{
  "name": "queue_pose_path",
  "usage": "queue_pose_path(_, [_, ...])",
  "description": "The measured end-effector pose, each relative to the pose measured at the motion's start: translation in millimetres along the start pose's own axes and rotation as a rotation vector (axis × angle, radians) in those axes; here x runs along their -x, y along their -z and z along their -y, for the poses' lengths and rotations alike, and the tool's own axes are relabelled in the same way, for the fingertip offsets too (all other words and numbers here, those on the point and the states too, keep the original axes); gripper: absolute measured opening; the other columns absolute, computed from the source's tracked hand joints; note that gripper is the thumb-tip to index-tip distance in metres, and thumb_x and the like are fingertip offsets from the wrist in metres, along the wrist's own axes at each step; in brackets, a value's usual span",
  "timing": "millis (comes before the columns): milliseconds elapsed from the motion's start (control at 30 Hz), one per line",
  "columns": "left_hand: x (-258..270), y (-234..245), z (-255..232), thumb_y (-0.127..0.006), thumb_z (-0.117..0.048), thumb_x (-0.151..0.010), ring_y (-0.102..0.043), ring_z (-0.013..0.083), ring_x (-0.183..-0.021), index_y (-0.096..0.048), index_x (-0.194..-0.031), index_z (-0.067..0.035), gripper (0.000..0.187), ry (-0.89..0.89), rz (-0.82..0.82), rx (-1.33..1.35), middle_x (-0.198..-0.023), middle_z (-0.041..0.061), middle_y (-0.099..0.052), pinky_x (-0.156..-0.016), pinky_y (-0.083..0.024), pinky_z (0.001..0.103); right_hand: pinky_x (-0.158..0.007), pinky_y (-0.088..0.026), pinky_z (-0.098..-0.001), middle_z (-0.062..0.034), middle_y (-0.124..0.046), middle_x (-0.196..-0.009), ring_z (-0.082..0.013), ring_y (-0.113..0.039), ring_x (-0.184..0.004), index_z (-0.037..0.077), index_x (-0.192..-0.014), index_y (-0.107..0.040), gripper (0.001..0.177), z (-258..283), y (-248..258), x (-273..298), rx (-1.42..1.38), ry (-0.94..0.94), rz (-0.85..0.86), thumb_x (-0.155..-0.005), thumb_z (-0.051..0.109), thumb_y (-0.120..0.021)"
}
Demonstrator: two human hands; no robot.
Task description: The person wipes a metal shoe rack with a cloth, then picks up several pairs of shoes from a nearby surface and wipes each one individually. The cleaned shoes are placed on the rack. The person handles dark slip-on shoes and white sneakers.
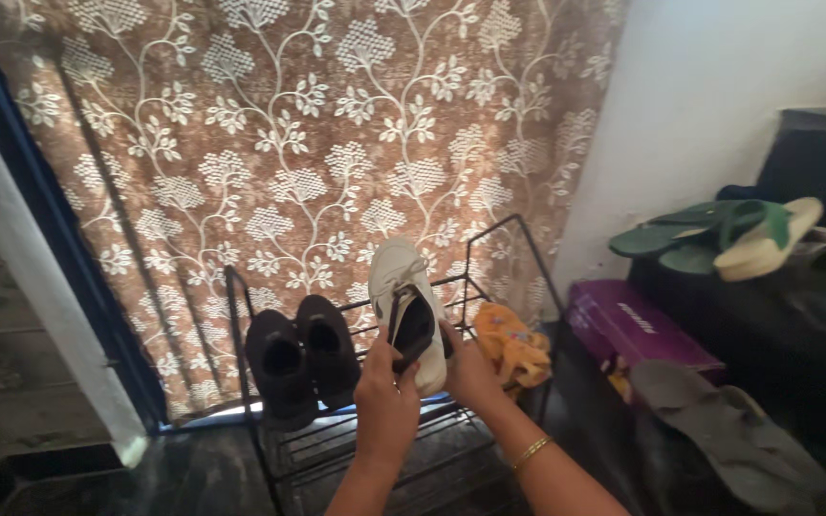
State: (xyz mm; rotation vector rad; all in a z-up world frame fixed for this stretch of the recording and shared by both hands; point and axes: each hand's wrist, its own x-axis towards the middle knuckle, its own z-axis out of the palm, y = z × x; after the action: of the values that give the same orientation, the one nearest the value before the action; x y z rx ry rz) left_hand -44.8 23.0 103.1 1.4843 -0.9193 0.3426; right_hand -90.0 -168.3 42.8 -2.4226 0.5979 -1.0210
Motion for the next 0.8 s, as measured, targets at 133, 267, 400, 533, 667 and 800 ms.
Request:
queue_pose_path(133, [2,0,36,-0.069,-0.001,-0.084,-0.07,0.0374,-0.09,-0.047,-0.143,0.001,0.063,0.055,0.021,0.019,-0.106,0.022,-0.066,-0.081,-0.055,0.044,-0.097,-0.055,-0.0426,-0.0216,-0.071,-0.124,-0.037,-0.071,-0.118,0.009,-0.145,-0.048,0.074,-16,-29,-24,-0.146,-0.201,0.009,-0.082,0.034,-0.078])
queue_pose_path(267, [11,-10,56,-0.067,-0.001,-0.086,-0.067,0.0462,-0.102,-0.054,-0.108,0.0,0.025,0.008,0.053,-0.005,-0.141,0.027,-0.057,-0.078,-0.057,0.049,-0.111,-0.041,-0.0517,-0.0271,-0.054,-0.139,-0.0452,-0.052,-0.131,0.008,-0.159,-0.034,0.093,-31,-34,-38,0.129,-0.137,-0.033,-0.083,0.044,-0.074])
queue_pose_path(400, [20,-20,69,-0.066,-0.003,-0.087,-0.064,0.0503,-0.104,-0.053,-0.106,-0.002,0.024,0.097,0.113,-0.091,-0.148,0.026,-0.049,-0.078,-0.056,0.053,-0.113,-0.021,-0.058,-0.0277,-0.038,-0.153,-0.0474,-0.029,-0.144,0.011,-0.158,-0.026,0.122,-52,0,-44,0.51,-0.269,0.184,-0.066,0.063,-0.088])
queue_pose_path(533, [24,-24,83,-0.061,-0.003,-0.089,-0.065,0.0509,-0.104,-0.05,-0.113,-0.001,0.027,0.107,0.138,-0.154,-0.15,0.029,-0.045,-0.08,-0.057,0.052,-0.122,-0.015,-0.0587,-0.0136,-0.042,-0.152,-0.0357,-0.036,-0.144,0.031,-0.155,-0.032,0.092,-79,32,-25,0.745,-0.439,0.395,-0.077,0.042,-0.08])
queue_pose_path(667, [22,-32,93,-0.065,-0.008,-0.088,-0.056,0.0517,-0.119,-0.049,-0.114,0.0,0.031,0.162,0.151,-0.15,-0.146,0.032,-0.044,-0.09,-0.054,0.052,-0.112,-0.04,-0.0528,-0.0154,-0.065,-0.133,-0.0333,-0.06,-0.126,0.014,-0.142,-0.057,0.054,-86,45,-8,0.382,-0.168,-0.148,-0.088,0.018,-0.059])
queue_pose_path(800, [19,-38,97,-0.072,-0.015,-0.085,-0.056,0.0502,-0.117,-0.053,-0.111,0.002,0.036,0.098,-0.001,-0.112,-0.132,0.031,-0.053,-0.095,-0.05,0.051,-0.095,-0.051,-0.0457,-0.0205,-0.065,-0.12,-0.0372,-0.065,-0.11,0.004,-0.132,-0.056,0.045,-48,34,33,-0.088,-0.13,-0.482,-0.09,0.02,-0.058])
